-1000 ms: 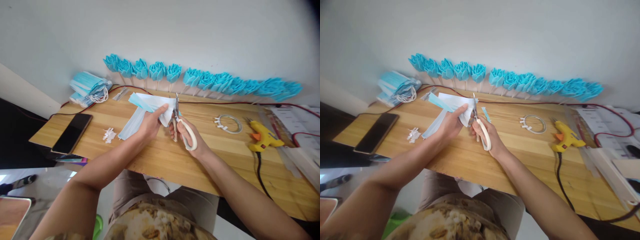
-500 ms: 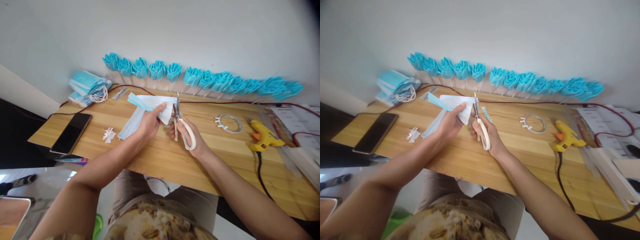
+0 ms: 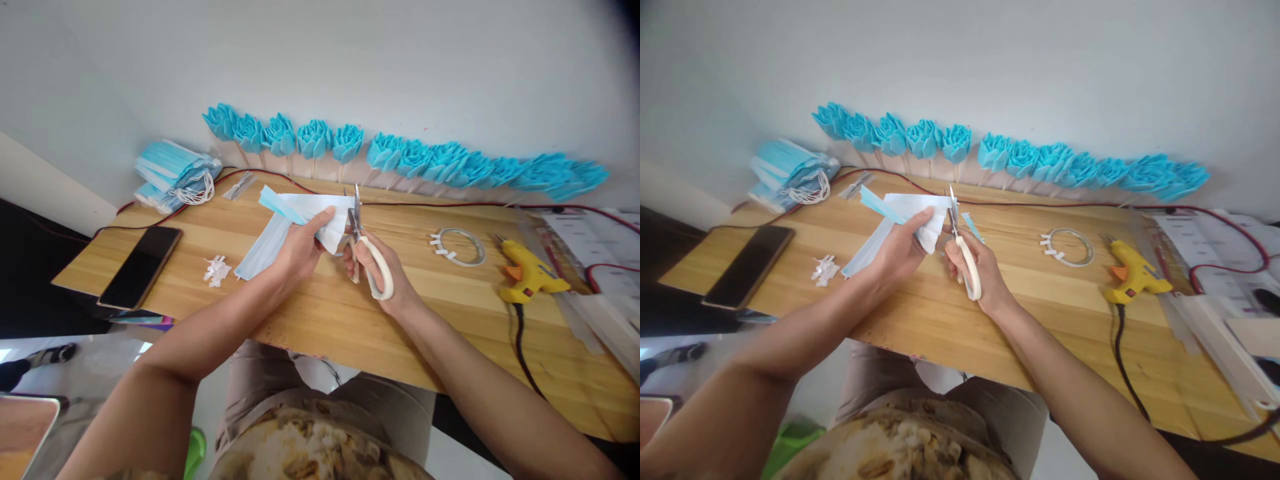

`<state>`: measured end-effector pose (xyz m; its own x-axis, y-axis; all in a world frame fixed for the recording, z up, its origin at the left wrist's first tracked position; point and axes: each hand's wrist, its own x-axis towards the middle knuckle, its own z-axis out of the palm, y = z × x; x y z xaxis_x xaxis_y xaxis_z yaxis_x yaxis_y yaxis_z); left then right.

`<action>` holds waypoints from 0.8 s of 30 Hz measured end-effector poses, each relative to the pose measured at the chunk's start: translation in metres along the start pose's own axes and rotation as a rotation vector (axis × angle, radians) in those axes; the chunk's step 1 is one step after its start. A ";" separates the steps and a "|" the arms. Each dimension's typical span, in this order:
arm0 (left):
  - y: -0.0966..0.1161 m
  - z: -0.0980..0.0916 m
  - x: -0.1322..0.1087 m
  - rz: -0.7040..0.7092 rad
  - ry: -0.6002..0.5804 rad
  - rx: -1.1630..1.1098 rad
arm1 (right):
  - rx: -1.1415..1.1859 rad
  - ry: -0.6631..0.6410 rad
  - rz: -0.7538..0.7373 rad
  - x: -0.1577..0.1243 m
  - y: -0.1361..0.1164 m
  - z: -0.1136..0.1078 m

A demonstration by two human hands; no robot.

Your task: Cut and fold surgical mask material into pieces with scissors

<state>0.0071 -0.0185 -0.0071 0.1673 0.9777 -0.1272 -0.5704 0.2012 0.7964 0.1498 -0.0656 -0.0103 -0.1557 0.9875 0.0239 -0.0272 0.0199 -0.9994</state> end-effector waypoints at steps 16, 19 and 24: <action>-0.005 -0.001 -0.001 -0.063 -0.001 -0.014 | -0.009 0.041 0.022 0.000 0.001 0.001; -0.005 0.001 -0.001 -0.072 0.000 -0.028 | 0.012 0.059 0.038 -0.001 0.000 0.001; -0.007 0.002 -0.004 -0.085 -0.018 -0.034 | 0.026 0.094 0.015 -0.003 -0.003 0.003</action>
<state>0.0122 -0.0236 -0.0104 0.2307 0.9557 -0.1829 -0.5806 0.2861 0.7623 0.1478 -0.0690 -0.0071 -0.0629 0.9980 0.0055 -0.0512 0.0022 -0.9987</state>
